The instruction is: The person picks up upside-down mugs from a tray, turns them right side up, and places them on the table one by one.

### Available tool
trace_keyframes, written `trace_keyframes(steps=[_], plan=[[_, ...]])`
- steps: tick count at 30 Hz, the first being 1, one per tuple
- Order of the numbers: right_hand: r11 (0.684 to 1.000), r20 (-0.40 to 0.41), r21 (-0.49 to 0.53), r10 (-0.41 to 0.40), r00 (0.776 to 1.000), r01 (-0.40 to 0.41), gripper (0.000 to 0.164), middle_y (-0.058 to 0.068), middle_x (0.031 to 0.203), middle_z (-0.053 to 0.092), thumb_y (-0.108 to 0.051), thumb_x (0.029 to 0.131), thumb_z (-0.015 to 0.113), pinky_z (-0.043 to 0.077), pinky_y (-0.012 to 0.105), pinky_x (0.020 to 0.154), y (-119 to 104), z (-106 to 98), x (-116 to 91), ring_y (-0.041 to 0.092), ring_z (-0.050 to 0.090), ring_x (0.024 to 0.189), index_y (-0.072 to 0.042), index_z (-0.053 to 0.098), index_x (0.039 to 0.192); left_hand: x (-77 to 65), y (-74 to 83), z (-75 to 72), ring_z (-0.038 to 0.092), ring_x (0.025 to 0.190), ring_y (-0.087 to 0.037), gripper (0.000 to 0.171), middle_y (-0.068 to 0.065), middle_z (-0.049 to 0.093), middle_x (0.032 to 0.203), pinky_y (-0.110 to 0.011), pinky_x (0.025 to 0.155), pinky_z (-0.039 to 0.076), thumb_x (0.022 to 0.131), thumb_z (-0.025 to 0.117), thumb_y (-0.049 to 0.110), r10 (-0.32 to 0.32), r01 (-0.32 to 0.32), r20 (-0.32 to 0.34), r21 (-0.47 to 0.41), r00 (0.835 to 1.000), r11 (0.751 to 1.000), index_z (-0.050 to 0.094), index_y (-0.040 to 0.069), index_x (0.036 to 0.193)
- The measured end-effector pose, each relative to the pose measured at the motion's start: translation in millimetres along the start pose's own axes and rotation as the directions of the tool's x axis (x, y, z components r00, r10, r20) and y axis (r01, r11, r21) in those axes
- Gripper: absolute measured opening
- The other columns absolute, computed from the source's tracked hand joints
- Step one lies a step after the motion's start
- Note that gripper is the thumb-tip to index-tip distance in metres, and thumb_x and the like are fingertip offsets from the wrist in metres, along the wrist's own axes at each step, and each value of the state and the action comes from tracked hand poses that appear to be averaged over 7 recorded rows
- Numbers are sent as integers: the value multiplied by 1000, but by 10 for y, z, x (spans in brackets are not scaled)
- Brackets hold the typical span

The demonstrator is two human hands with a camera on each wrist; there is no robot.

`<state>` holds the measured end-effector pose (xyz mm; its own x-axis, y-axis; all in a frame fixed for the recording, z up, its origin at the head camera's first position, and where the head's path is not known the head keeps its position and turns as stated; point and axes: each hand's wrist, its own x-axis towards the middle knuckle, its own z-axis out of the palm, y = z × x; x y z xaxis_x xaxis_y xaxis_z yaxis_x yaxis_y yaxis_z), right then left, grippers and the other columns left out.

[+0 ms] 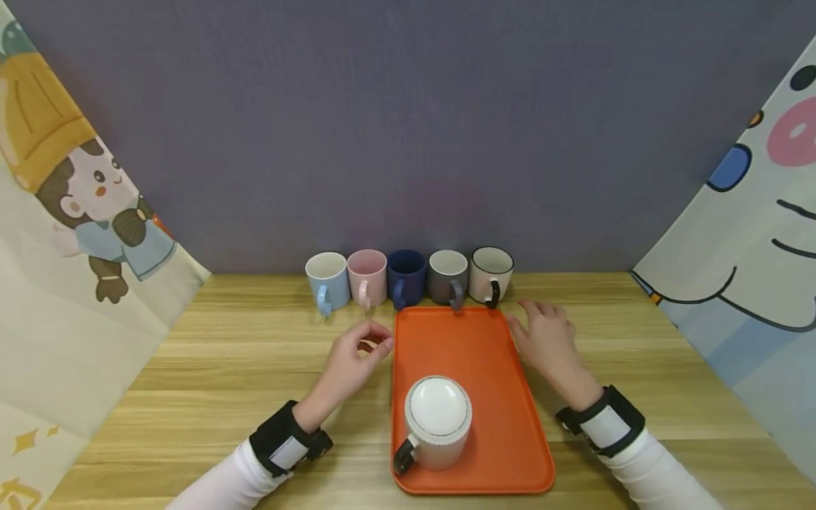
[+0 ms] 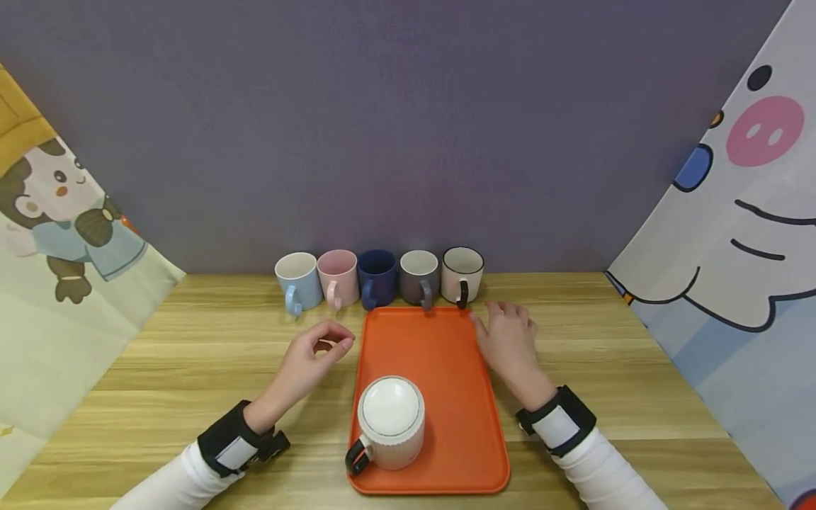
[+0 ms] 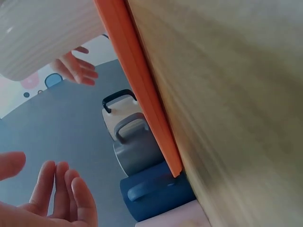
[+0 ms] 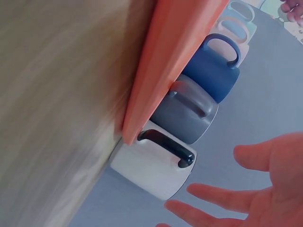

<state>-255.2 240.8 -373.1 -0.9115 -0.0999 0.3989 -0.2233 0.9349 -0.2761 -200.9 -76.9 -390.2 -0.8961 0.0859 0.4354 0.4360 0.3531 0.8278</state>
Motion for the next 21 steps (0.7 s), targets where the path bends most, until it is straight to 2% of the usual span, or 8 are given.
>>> trace_keyframes(steps=[7, 15, 18, 21], plan=[[1000, -29, 4, -20, 999, 20, 47, 32, 122, 55, -35, 94, 55, 36, 71, 84, -70, 30, 23, 56, 45, 111, 3, 57, 123, -116, 46, -53, 60, 85, -13, 5, 0, 66, 92, -29, 74, 51, 88, 68, 14, -7, 7, 81, 3, 997, 1000, 67, 13, 93], [999, -37, -2, -33, 999, 33, 49, 32, 120, 56, -37, 93, 56, 38, 71, 83, -122, 42, 36, 55, 47, 109, 3, 57, 122, -236, 70, -120, 60, 83, -11, 10, 1, 66, 91, -27, 74, 51, 87, 69, 21, 18, -20, 144, 15, 989, 1000, 67, 13, 94], [999, -43, -2, -37, 998, 37, 48, 32, 119, 56, -36, 93, 58, 38, 71, 83, -137, 48, 41, 55, 47, 108, 3, 58, 121, -275, 76, -146, 60, 82, -10, 11, 2, 66, 91, -26, 73, 51, 88, 68, 23, 22, -29, 199, 34, 980, 999, 67, 14, 94], [999, -49, -6, -39, 998, 39, 47, 32, 118, 57, -34, 92, 59, 39, 70, 82, -147, 49, 45, 55, 48, 107, 3, 58, 121, -315, 84, -159, 60, 82, -7, 11, 6, 66, 89, -25, 72, 51, 88, 68, 26, 33, -50, 273, 56, 961, 997, 67, 16, 93]])
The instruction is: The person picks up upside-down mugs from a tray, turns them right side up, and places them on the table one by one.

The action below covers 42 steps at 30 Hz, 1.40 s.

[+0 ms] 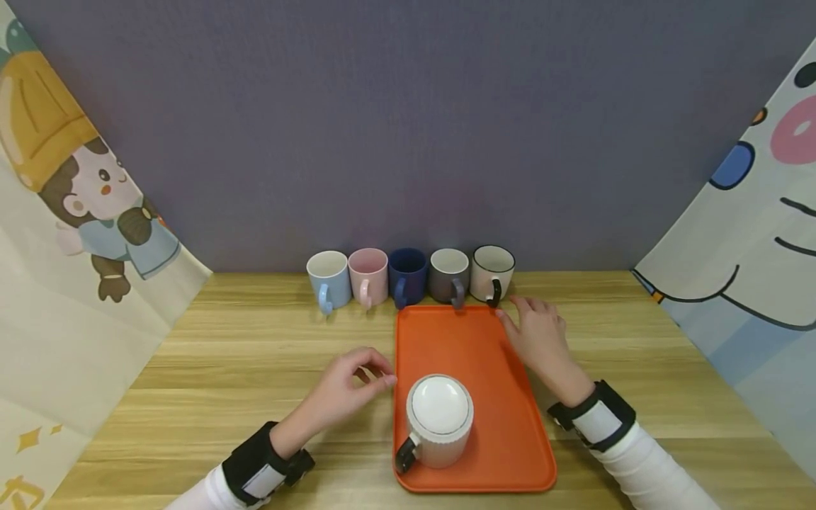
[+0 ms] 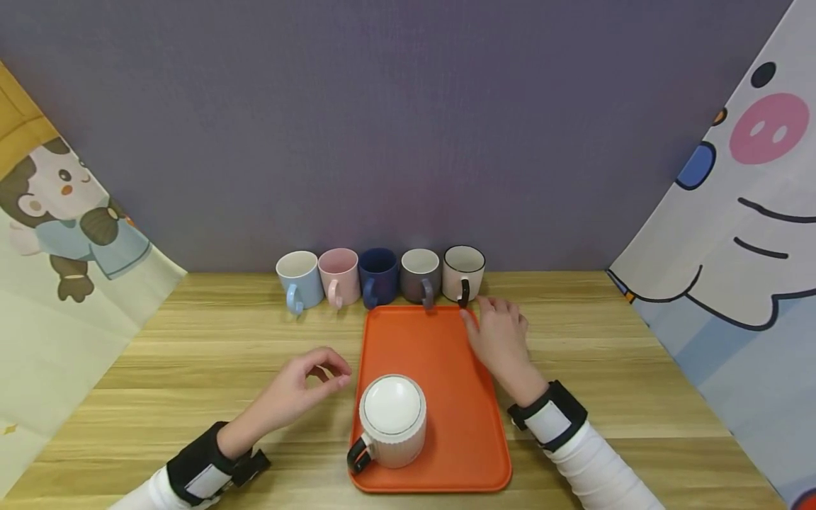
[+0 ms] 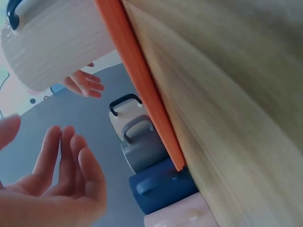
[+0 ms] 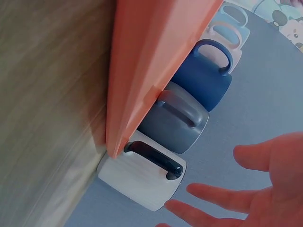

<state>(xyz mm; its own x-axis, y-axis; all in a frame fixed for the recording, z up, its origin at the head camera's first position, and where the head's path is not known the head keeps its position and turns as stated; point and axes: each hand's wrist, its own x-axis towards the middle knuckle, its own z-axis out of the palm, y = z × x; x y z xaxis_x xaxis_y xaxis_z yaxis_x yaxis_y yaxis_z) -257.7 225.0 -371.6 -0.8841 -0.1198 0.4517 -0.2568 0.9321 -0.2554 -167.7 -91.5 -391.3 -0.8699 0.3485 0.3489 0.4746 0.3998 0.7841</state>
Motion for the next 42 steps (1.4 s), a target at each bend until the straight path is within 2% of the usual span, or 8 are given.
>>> trace_keyframes(steps=[2, 5, 10, 14, 23, 30, 42], plan=[[1000, -5, -1, 0, 1000, 0, 46, 32, 118, 57, -33, 92, 60, 39, 70, 82, -4, 3, 1, 55, 49, 107, 3, 59, 120, -28, -3, 12, 60, 81, -6, 12, 8, 65, 88, -24, 70, 51, 87, 69, 28, 13, -13, 60, 3, 998, 1000, 67, 17, 92], [1000, -15, -2, -5, 1000, 4, 45, 31, 117, 58, -33, 92, 60, 39, 70, 82, -6, 12, 2, 55, 49, 106, 3, 59, 120, -75, 16, 39, 59, 80, -5, 17, 9, 65, 87, -23, 69, 51, 86, 69, 33, -1, 3, 158, -11, 987, 1000, 67, 18, 91], [1000, -14, -2, -8, 1000, 8, 45, 31, 117, 58, -34, 91, 60, 39, 70, 82, -14, 27, 9, 55, 49, 106, 2, 59, 119, -161, 77, 74, 59, 78, -6, 26, 6, 66, 84, -24, 69, 52, 81, 73, 40, -58, 63, 304, -5, 951, 998, 68, 15, 89], [1000, 6, 3, -3, 1000, 3, 47, 31, 119, 57, -35, 92, 58, 39, 70, 83, -47, 26, 27, 55, 48, 107, 2, 59, 121, -214, 110, 121, 60, 76, -3, 26, 7, 66, 81, -22, 69, 53, 78, 76, 39, -65, 72, 363, -5, 929, 997, 68, 16, 85], [1000, 23, -1, -9, 1000, 9, 46, 32, 120, 56, -34, 92, 59, 39, 68, 85, -149, 40, 66, 54, 47, 111, 1, 58, 123, -276, 138, 231, 51, 66, 6, 23, 17, 59, 70, -15, 62, 47, 79, 74, 41, -50, 52, 351, 6, 935, 999, 67, 20, 75], [1000, 38, 15, -11, 999, 10, 48, 30, 122, 56, -35, 93, 57, 39, 68, 85, -218, 41, 84, 52, 47, 111, 1, 56, 126, -283, 193, 252, 52, 65, 6, 22, 15, 62, 69, -15, 61, 46, 81, 73, 38, -84, 106, 365, -40, 927, 994, 69, 18, 74], [999, 43, 42, -11, 999, 9, 48, 30, 120, 56, -34, 93, 59, 38, 68, 86, -265, 37, 81, 52, 46, 112, 1, 57, 126, -308, 223, 301, 49, 63, 5, 18, 13, 58, 69, -13, 57, 41, 85, 71, 24, -100, 152, 343, -129, 934, 980, 67, 11, 74]])
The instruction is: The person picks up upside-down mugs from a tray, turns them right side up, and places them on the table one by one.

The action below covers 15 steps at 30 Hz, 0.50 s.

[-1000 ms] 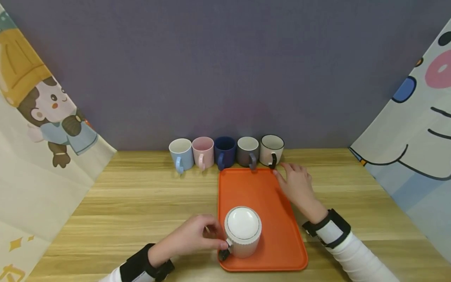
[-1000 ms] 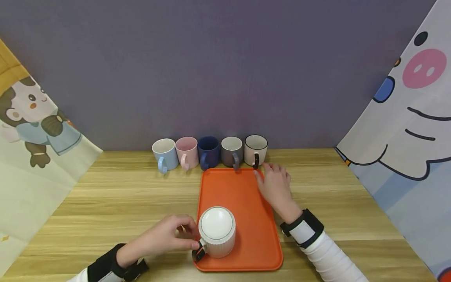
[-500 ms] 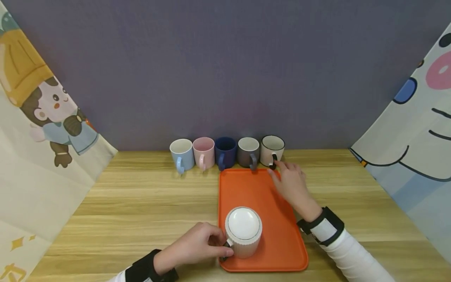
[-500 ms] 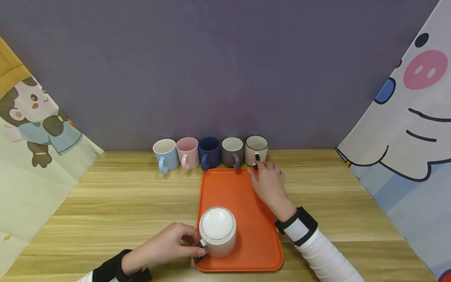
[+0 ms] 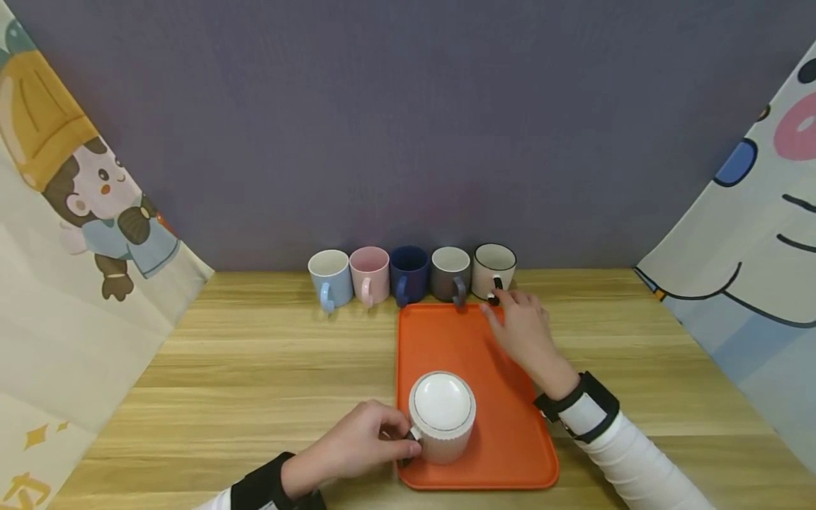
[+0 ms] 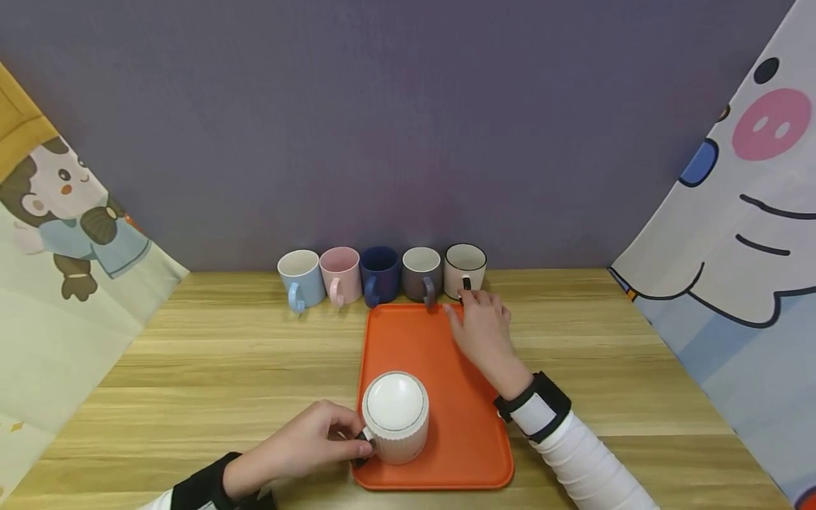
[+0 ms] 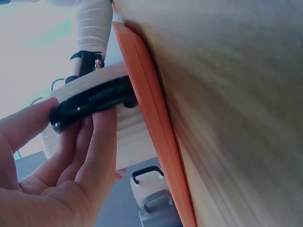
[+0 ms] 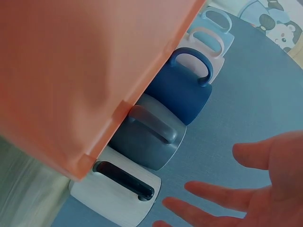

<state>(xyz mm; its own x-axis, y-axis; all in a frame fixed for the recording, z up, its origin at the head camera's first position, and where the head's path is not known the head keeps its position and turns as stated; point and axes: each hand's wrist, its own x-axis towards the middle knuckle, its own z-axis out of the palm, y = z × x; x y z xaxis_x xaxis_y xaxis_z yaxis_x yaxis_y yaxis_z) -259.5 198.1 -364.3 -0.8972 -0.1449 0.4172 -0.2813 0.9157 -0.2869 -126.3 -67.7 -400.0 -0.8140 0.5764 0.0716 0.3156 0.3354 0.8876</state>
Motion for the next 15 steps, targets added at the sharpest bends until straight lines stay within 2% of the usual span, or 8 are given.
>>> trace_keyframes(steps=[10, 15], plan=[[1000, 10, 5, 9, 1000, -9, 49, 31, 123, 55, -35, 94, 57, 38, 68, 87, 35, -9, 5, 53, 46, 114, 1, 56, 127, -17, 33, 44, 48, 64, 6, 15, 11, 60, 70, -15, 57, 45, 86, 70, 17, 20, -19, -36, 15, 999, 1000, 65, 9, 74], [1000, -6, 22, -7, 1000, 8, 46, 31, 121, 57, -33, 94, 56, 42, 66, 83, 45, -28, 12, 53, 49, 109, 2, 57, 124, -20, 51, 57, 50, 64, 5, 16, 7, 63, 71, -15, 55, 45, 87, 68, 18, 24, -19, -89, 49, 996, 999, 64, 11, 73]])
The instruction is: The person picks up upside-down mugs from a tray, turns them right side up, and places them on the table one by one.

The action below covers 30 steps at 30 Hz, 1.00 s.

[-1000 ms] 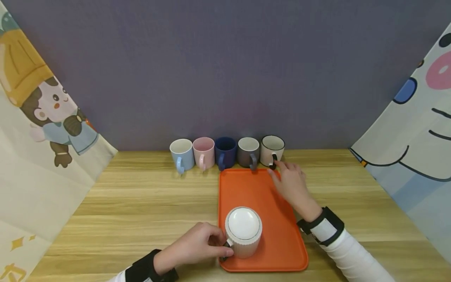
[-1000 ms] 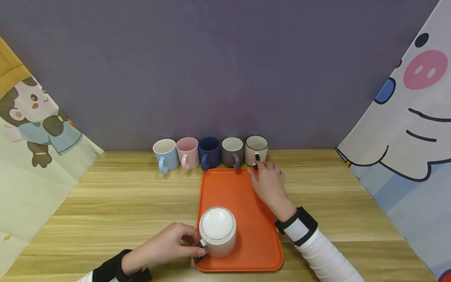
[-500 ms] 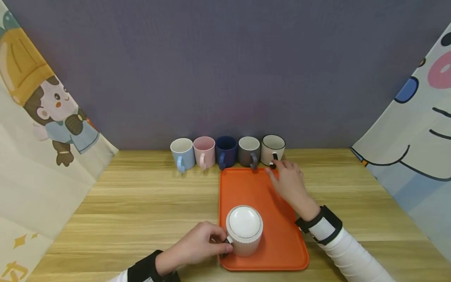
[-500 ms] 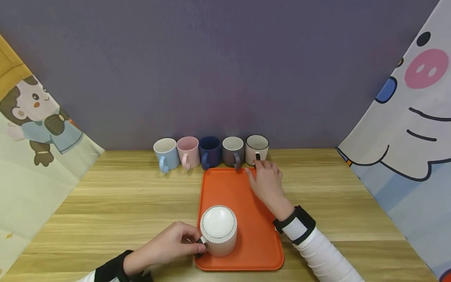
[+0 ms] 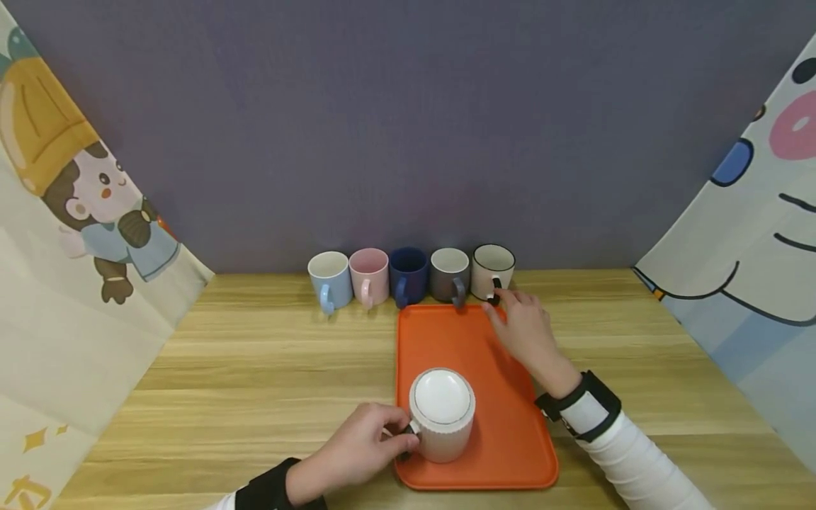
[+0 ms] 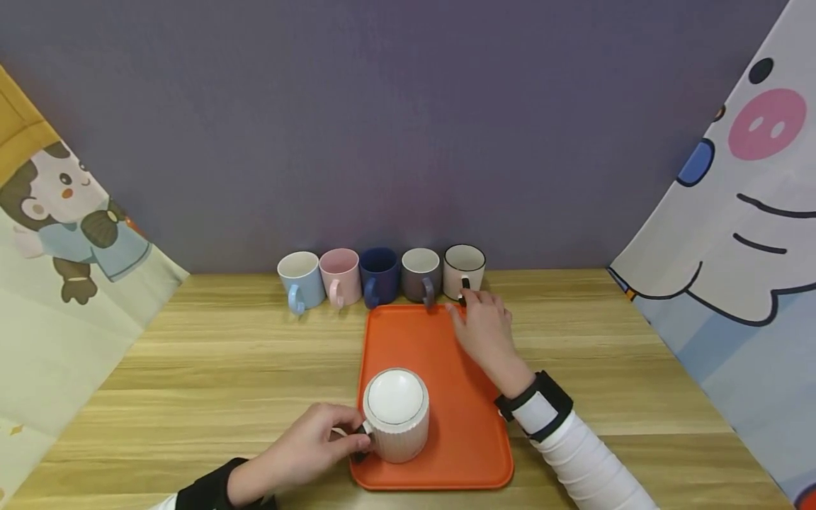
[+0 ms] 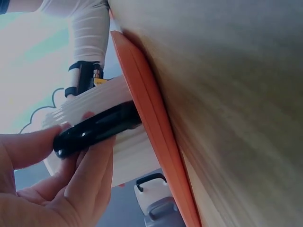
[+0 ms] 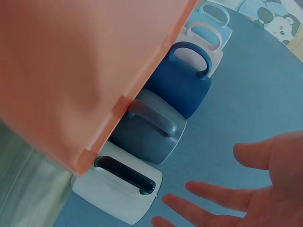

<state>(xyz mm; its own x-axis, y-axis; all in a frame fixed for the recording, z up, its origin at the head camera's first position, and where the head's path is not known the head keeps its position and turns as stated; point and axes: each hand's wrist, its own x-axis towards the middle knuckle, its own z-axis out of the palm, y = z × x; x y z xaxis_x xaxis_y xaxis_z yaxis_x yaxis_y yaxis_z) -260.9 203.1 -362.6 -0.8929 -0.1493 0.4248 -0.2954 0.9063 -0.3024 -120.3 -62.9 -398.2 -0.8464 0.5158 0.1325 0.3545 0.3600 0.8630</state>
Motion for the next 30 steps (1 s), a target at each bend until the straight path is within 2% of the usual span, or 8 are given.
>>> trace_keyframes(steps=[4, 7, 12, 15, 18, 23, 25, 30], plan=[[1000, -34, 8, -24, 999, 24, 44, 30, 117, 59, -31, 94, 58, 45, 64, 79, 3, -11, 12, 52, 53, 104, 4, 58, 121, 25, -14, -7, 54, 66, 3, 14, 3, 65, 73, -16, 56, 47, 88, 66, 16, -12, 12, -37, -26, 999, 1000, 65, 10, 75], [999, -63, 17, -45, 997, 46, 43, 30, 112, 61, -30, 93, 59, 46, 62, 78, 10, -11, 21, 51, 55, 99, 4, 59, 119, 52, -29, -19, 58, 70, -1, 12, -3, 67, 78, -19, 62, 50, 90, 63, 13, -42, 36, -58, -102, 997, 994, 66, 6, 80], [998, -63, 37, -44, 997, 46, 43, 29, 109, 62, -29, 93, 59, 47, 60, 80, 24, -16, 41, 50, 57, 98, 5, 59, 119, 134, -55, -70, 63, 75, -9, 16, -17, 68, 85, -24, 70, 54, 93, 57, 8, -93, 65, -98, -260, 991, 964, 65, -5, 89], [999, -43, 47, -24, 999, 26, 44, 30, 112, 61, -29, 94, 58, 46, 60, 82, 26, -34, 50, 50, 56, 101, 6, 57, 121, 198, -73, -113, 64, 74, -10, 19, -24, 67, 88, -26, 71, 55, 94, 54, 6, -99, 48, -141, -326, 985, 944, 62, -12, 93], [998, -36, 59, -22, 999, 24, 44, 29, 112, 61, -29, 94, 58, 47, 58, 82, 15, -51, 58, 48, 57, 101, 6, 57, 121, 268, -84, -157, 64, 72, -10, 22, -25, 65, 87, -27, 72, 56, 95, 52, 5, -119, 34, -190, -397, 975, 917, 58, -17, 96], [996, -26, 83, -33, 999, 35, 45, 27, 108, 63, -29, 94, 58, 49, 55, 79, -11, -76, 67, 44, 60, 96, 7, 57, 121, 429, -81, -220, 63, 72, -11, 23, -17, 63, 84, -27, 73, 56, 97, 46, 1, -159, -11, -287, -512, 945, 859, 52, -21, 97], [995, -15, 91, -37, 999, 38, 46, 27, 108, 63, -30, 95, 57, 49, 54, 79, -26, -81, 74, 43, 61, 95, 8, 56, 122, 493, -74, -248, 63, 72, -12, 22, -14, 61, 83, -28, 73, 56, 97, 45, 0, -183, -30, -334, -543, 925, 839, 51, -21, 96], [995, 12, 101, -28, 1000, 27, 48, 26, 111, 63, -31, 95, 55, 48, 54, 83, -59, -71, 86, 42, 60, 98, 7, 55, 124, 630, -64, -309, 65, 70, -15, 19, -14, 60, 83, -33, 74, 57, 97, 42, -3, -228, -74, -428, -583, 874, 809, 52, -19, 94]])
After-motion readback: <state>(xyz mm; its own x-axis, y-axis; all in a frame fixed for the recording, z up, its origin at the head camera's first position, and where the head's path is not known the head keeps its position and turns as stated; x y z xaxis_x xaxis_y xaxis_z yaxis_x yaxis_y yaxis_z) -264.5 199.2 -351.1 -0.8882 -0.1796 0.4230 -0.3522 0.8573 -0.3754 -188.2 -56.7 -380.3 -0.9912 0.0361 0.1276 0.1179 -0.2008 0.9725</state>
